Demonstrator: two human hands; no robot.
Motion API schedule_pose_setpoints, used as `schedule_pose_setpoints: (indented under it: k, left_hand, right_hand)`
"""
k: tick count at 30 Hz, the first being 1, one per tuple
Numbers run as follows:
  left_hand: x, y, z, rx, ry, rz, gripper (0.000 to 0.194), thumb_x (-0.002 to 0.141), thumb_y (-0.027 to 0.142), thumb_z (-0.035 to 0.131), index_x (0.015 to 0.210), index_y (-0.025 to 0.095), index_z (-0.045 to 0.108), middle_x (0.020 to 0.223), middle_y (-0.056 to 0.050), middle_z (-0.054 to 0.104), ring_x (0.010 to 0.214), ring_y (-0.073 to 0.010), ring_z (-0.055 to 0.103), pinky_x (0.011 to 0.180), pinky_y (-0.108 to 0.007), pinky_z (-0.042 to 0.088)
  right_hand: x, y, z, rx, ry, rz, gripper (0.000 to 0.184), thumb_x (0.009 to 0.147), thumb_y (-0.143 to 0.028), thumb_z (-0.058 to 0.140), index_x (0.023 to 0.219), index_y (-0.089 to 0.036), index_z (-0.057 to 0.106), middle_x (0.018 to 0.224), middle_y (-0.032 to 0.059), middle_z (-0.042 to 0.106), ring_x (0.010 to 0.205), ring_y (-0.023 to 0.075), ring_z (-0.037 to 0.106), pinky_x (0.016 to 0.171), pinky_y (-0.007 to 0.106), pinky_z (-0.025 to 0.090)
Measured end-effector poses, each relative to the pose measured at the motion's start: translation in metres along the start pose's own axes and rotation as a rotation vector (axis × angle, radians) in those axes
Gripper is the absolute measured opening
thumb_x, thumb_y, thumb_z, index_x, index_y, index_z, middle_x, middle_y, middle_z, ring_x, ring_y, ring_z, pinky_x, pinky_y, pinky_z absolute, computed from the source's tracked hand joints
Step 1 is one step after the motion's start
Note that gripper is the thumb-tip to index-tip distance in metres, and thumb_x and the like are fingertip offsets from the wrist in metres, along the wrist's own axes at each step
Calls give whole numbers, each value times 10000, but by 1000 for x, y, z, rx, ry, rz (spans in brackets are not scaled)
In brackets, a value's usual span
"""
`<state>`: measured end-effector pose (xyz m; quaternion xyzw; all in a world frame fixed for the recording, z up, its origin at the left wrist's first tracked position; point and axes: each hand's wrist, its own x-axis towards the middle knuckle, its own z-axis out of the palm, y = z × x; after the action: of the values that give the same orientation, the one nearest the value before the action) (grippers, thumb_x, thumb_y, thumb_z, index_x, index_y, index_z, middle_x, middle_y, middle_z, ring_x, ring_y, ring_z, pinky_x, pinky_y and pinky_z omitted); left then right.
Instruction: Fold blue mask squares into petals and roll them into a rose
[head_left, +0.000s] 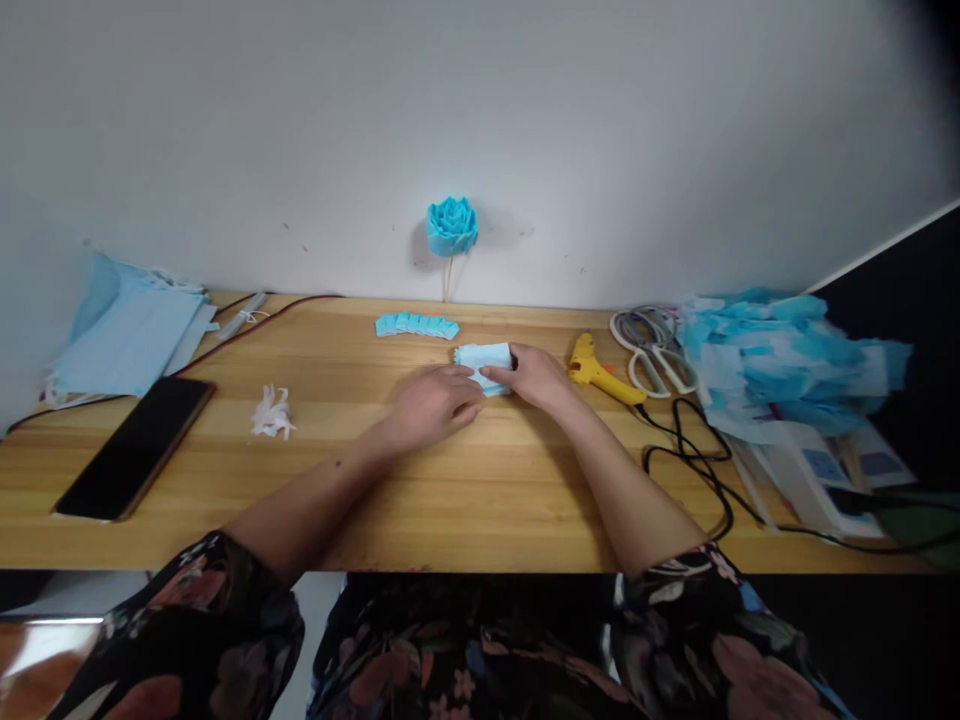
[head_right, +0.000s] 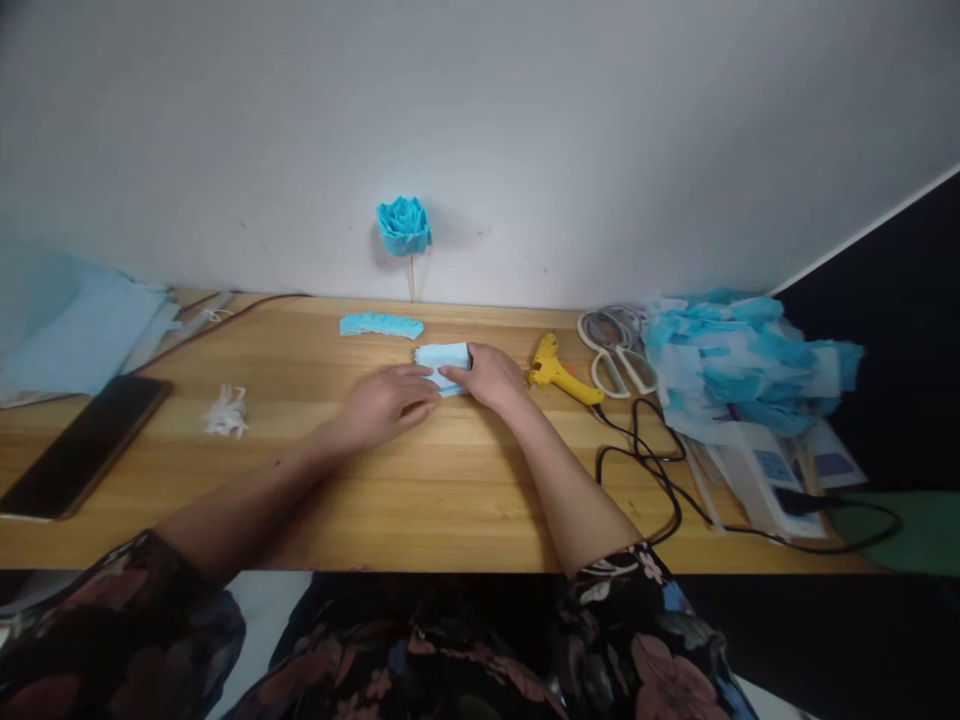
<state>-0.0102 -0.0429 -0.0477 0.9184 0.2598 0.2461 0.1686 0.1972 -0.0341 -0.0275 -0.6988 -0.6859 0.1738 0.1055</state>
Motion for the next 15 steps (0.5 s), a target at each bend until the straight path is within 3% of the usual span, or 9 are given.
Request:
schedule_pose_setpoints:
  k: [5, 9, 15]
  left_hand:
    - [0, -10, -1, -390, 280, -361, 279, 932, 374, 532, 833, 198, 725, 870, -35, 762, 834, -189, 699, 794, -308, 530]
    - [2, -24, -1, -614, 492, -520, 259, 902, 371, 550, 914, 177, 721, 977, -61, 762, 935, -193, 696, 866, -309, 529]
    - [3, -31, 1, -662, 516, -594, 259, 894, 306, 565, 1085, 173, 677, 1119, -89, 741, 1055, -199, 683, 933, -336, 525]
  right_hand:
    - [-1, 7, 5, 75, 5, -78, 366, 800, -508, 694, 1031, -224, 696, 985, 79, 743, 891, 256, 662, 688, 310, 424]
    - [-3, 12, 17, 209, 106, -255, 391, 773, -375, 744, 1122, -213, 676, 1091, 83, 721, 968, 242, 651, 824, 339, 469]
    - [-10, 5, 18, 263, 106, -217, 283, 750, -363, 751, 977, -214, 669, 966, 60, 732, 835, 228, 641, 747, 338, 468]
